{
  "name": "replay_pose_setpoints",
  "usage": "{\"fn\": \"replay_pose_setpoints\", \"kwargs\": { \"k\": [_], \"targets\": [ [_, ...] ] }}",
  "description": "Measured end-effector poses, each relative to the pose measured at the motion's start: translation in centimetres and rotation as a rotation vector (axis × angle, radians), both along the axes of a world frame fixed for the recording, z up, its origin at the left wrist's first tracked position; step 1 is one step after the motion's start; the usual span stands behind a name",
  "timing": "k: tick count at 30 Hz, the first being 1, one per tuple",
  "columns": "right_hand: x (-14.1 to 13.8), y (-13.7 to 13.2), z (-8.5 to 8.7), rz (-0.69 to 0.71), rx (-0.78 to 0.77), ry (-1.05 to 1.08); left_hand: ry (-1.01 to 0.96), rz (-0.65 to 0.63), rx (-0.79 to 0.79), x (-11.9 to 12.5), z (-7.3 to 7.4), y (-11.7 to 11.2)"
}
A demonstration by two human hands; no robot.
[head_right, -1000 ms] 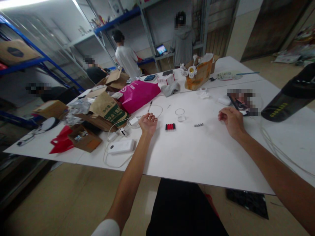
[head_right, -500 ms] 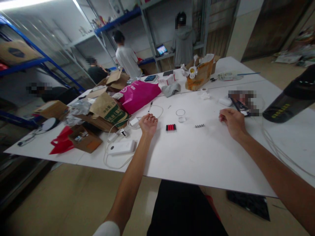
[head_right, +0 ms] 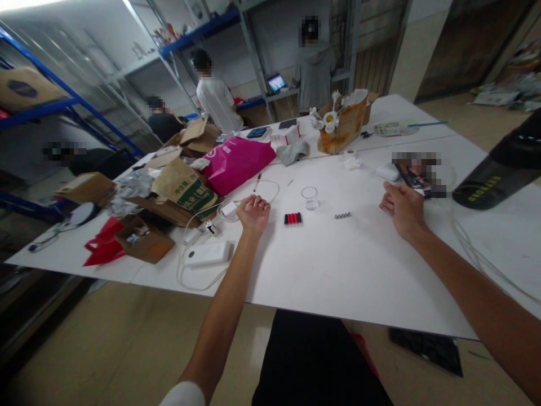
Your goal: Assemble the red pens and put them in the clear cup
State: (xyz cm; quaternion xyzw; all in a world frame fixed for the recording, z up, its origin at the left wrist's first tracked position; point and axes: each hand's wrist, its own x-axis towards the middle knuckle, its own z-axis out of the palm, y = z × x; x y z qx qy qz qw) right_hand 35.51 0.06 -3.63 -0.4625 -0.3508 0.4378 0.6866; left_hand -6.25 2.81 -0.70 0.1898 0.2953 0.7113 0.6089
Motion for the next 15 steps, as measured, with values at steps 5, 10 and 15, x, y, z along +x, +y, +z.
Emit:
{"fn": "replay_pose_setpoints", "kwargs": {
  "k": [5, 10, 15],
  "targets": [
    [0.42, -0.04, 0.20, 0.028, -0.007, 0.033, 0.017, -0.024, 0.040, 0.06, -0.03, -0.01],
    [0.47, -0.26, 0.30, 0.063, -0.035, 0.055, 0.030, -0.043, 0.045, 0.21, 0.20, -0.15],
    [0.37, -0.30, 0.23, 0.071, -0.060, 0.071, 0.032, -0.049, 0.030, 0.33, 0.32, -0.28]
  ]
}}
